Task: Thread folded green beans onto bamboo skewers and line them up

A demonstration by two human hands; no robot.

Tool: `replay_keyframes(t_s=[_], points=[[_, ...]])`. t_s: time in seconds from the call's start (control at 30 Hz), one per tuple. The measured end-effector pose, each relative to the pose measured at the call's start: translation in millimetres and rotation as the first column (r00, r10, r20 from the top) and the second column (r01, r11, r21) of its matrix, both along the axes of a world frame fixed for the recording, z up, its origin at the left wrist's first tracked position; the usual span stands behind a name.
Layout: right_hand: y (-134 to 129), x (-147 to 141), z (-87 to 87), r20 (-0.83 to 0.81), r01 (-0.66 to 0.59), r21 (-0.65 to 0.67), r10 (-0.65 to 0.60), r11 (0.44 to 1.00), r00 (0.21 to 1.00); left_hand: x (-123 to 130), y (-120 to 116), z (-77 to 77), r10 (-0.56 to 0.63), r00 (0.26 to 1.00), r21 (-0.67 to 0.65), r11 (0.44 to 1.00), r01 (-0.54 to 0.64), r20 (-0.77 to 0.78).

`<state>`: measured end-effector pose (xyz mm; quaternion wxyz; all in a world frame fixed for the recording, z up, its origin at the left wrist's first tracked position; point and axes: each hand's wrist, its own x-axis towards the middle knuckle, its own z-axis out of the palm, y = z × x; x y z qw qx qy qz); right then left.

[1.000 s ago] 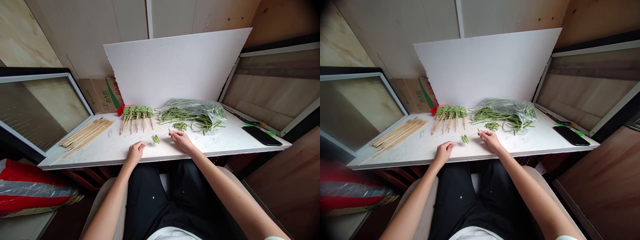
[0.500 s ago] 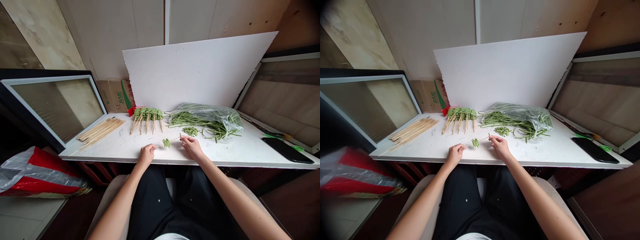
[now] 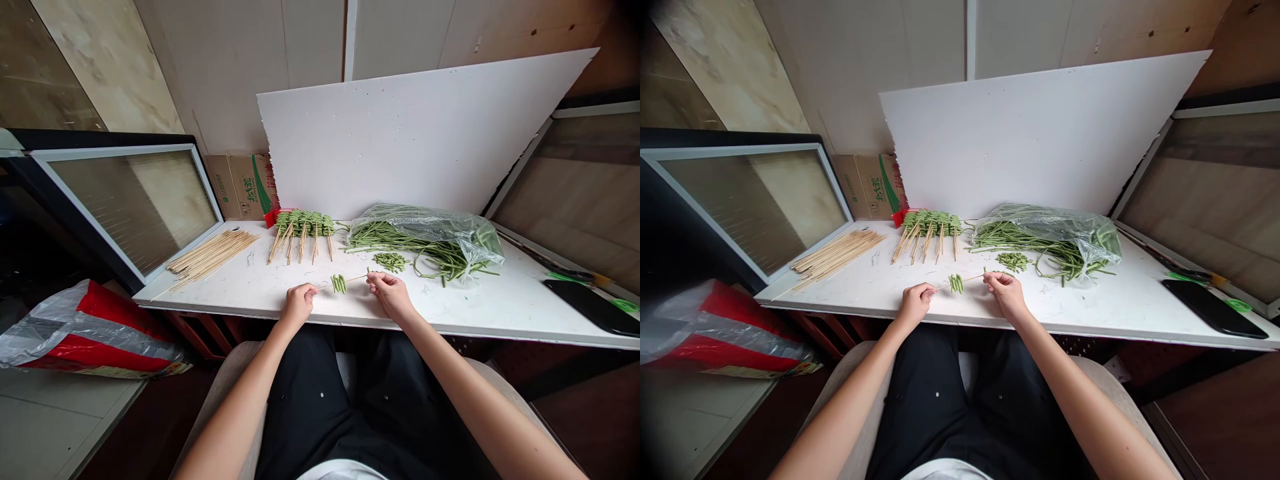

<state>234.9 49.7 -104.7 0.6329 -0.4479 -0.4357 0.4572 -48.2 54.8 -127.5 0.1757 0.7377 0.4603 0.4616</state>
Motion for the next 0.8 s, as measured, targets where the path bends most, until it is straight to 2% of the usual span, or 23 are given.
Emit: replay_keyframes(t_s=[0.13,0.27,0.43,0.8], points=[[1.3,-1.3,-4.4,0.000,-0.002,0.021,0.002,1.000,1.000,1.9,-2.6,1.6,-0.009,1.000,0.001,1.000,0.009,-0.016],[-5.3,-17.2,-6.0,0.127,-0.078,0.047,0.071,0.996,0.989,10.8,-6.6,2.0,-0.059,0.998,-0.014,0.998,0.059,0.007],[-15.2,-36.2,-0.1,0.077,-0.085,0.018,0.084,0.996,0.994,16.6,-10.0,4.3,-0.056,0.998,-0.011,0.998,0.057,0.033],[-15.6,-37.3,0.5,0.105,-0.101,0.047,0.096,0.994,0.990,13.3,-9.3,3.5,-0.019,0.999,0.020,1.000,0.019,-0.029]])
